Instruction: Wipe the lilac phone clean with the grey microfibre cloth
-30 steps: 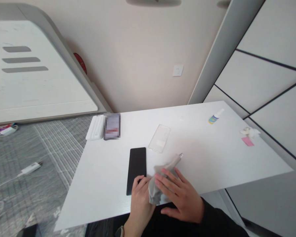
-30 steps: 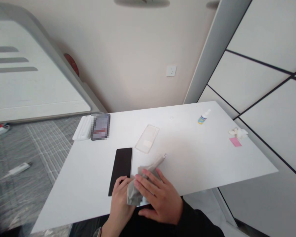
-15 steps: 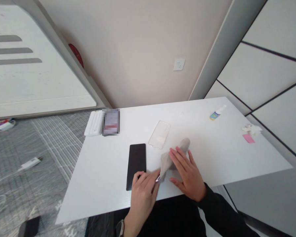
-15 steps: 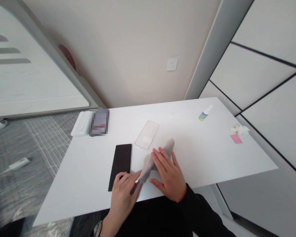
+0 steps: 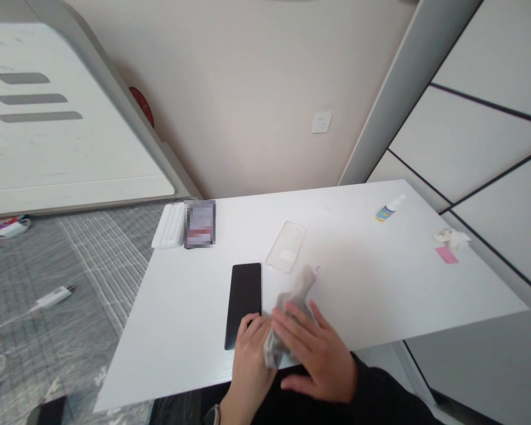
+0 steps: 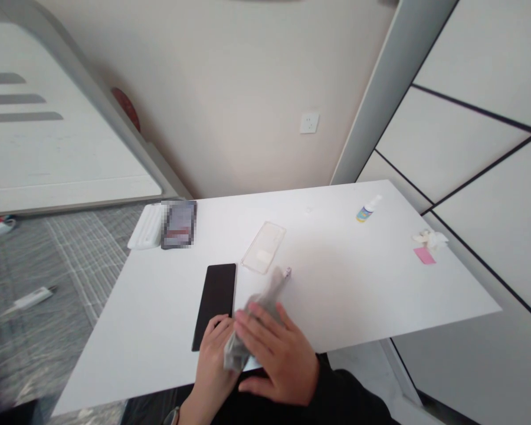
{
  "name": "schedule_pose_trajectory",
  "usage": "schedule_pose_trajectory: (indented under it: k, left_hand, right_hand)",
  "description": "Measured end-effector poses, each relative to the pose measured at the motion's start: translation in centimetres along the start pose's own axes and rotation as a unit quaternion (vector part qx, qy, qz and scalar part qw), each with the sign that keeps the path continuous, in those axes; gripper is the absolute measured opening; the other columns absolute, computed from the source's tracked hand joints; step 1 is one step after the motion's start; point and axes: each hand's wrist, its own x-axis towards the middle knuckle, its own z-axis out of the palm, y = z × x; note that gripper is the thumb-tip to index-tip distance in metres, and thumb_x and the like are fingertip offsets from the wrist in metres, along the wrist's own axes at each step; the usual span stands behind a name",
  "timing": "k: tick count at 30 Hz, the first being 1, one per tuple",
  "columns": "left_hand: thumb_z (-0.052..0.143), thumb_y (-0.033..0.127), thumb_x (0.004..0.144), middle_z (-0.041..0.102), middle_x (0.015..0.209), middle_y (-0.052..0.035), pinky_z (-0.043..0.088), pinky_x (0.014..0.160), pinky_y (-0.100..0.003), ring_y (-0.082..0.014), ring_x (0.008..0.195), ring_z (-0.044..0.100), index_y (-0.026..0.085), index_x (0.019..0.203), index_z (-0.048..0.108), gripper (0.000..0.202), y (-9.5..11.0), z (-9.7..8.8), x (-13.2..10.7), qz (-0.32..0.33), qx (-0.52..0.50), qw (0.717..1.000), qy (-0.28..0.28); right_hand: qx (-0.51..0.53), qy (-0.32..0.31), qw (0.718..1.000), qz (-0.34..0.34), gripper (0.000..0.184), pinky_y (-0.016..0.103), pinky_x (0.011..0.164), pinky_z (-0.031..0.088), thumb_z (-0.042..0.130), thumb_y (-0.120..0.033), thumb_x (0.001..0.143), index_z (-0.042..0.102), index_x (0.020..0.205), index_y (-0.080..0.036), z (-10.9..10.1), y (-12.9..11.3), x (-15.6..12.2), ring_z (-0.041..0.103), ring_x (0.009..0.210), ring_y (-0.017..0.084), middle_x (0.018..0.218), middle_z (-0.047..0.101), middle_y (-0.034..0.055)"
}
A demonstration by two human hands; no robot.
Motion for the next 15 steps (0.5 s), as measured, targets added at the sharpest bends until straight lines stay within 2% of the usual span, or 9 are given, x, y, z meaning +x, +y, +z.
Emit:
schedule_pose_trajectory:
  k: [2, 3, 5, 7, 9, 10, 12, 13, 15]
  left_hand:
    - [0.04, 0.011, 0.101, 0.073, 0.074, -0.0007, 0.049, 0.088, -0.041, -0.0199, 0.073, 0.066, 0.023, 0.083, 0.065, 0.033, -0.1, 0.0, 0.0, 0.009, -0.002, 1.0, 0.007]
    - [0.041, 0.011, 0.101, 0.074, 0.076, -0.0007, 0.049, 0.088, -0.04, -0.0198, 0.073, 0.067, 0.023, 0.086, 0.066, 0.032, -0.2, 0.0, 0.0, 0.01, -0.001, 1.0, 0.007]
    - [0.046, 0.008, 0.1, 0.078, 0.09, -0.0019, 0.048, 0.09, -0.039, -0.019, 0.079, 0.068, 0.02, 0.104, 0.069, 0.027, -0.2, 0.0, 0.2, 0.006, 0.002, 1.0, 0.003]
    - [0.052, 0.008, 0.099, 0.08, 0.105, -0.0036, 0.047, 0.092, -0.038, -0.0183, 0.084, 0.069, 0.018, 0.122, 0.067, 0.029, -0.2, 0.1, 0.3, 0.004, 0.004, 1.0, 0.002]
    - [0.052, 0.01, 0.1, 0.079, 0.1, -0.0033, 0.048, 0.09, -0.038, -0.0187, 0.082, 0.069, 0.019, 0.114, 0.068, 0.023, -0.3, 0.1, 0.2, 0.012, 0.0, 1.0, 0.008]
    - [0.049, 0.012, 0.101, 0.078, 0.093, -0.0027, 0.048, 0.089, -0.039, -0.0193, 0.08, 0.068, 0.02, 0.102, 0.069, 0.021, -0.3, 0.2, 0.2, 0.018, -0.003, 1.0, 0.012]
    - [0.044, 0.012, 0.101, 0.074, 0.078, -0.0016, 0.049, 0.087, -0.039, -0.0203, 0.075, 0.066, 0.022, 0.082, 0.063, 0.029, -0.4, 0.3, 0.0, 0.027, -0.008, 0.999, 0.02]
    - [0.043, 0.011, 0.1, 0.072, 0.076, -0.0016, 0.049, 0.087, -0.04, -0.0203, 0.074, 0.066, 0.022, 0.08, 0.061, 0.03, -0.4, 0.3, 0.0, 0.026, -0.007, 0.999, 0.021]
    - [0.047, 0.007, 0.098, 0.076, 0.087, -0.0032, 0.05, 0.088, -0.04, -0.0198, 0.077, 0.066, 0.02, 0.093, 0.067, 0.024, -0.3, 0.2, 0.1, 0.015, 0.001, 1.0, 0.016]
  right_hand:
    - [0.001, -0.001, 0.999, -0.042, 0.071, 0.045, 0.134, 0.002, 0.036, -0.069, 0.107, 0.045, 0.16, -0.022, 0.1, -0.2, 0.0, 0.022, 0.162, 0.019, 0.166, 0.045, -0.0019]
    - [-0.004, 0.009, 1.0, -0.03, 0.068, 0.045, 0.134, 0.001, 0.036, -0.065, 0.109, 0.045, 0.16, -0.022, 0.2, 0.0, 0.0, 0.023, 0.162, 0.019, 0.165, 0.046, -0.0009]
    - [-0.022, 0.033, 0.999, 0.037, 0.067, 0.048, 0.133, 0.0, 0.034, -0.058, 0.111, 0.043, 0.161, -0.014, 0.3, 0.9, 0.0, 0.02, 0.163, 0.022, 0.165, 0.047, 0.0074]
    - [-0.038, 0.044, 0.994, 0.092, 0.072, 0.053, 0.132, 0.0, 0.031, -0.057, 0.112, 0.042, 0.159, -0.004, 0.4, 1.6, 0.1, 0.015, 0.164, 0.03, 0.167, 0.042, 0.0167]
    - [-0.04, 0.04, 0.995, 0.083, 0.076, 0.053, 0.132, 0.002, 0.03, -0.065, 0.109, 0.045, 0.158, -0.008, 0.4, 1.6, 0.3, 0.015, 0.164, 0.032, 0.169, 0.041, 0.0121]
    - [-0.035, 0.034, 0.997, 0.052, 0.077, 0.051, 0.133, 0.003, 0.03, -0.069, 0.108, 0.047, 0.158, -0.013, 0.3, 1.4, 0.4, 0.016, 0.164, 0.029, 0.169, 0.042, 0.0065]
    - [-0.027, 0.024, 0.999, -0.011, 0.073, 0.045, 0.134, 0.006, 0.028, -0.073, 0.107, 0.049, 0.157, -0.024, 0.1, 1.1, 0.6, 0.021, 0.163, 0.021, 0.166, 0.045, -0.0032]
    - [-0.027, 0.023, 0.999, -0.022, 0.07, 0.044, 0.134, 0.005, 0.028, -0.07, 0.109, 0.049, 0.157, -0.024, 0.0, 1.2, 0.7, 0.021, 0.163, 0.019, 0.165, 0.047, -0.0035]
    - [-0.033, 0.03, 0.999, 0.014, 0.066, 0.049, 0.134, 0.001, 0.029, -0.06, 0.112, 0.048, 0.158, -0.017, -0.3, 1.5, 0.9, 0.019, 0.164, 0.022, 0.164, 0.048, 0.0046]
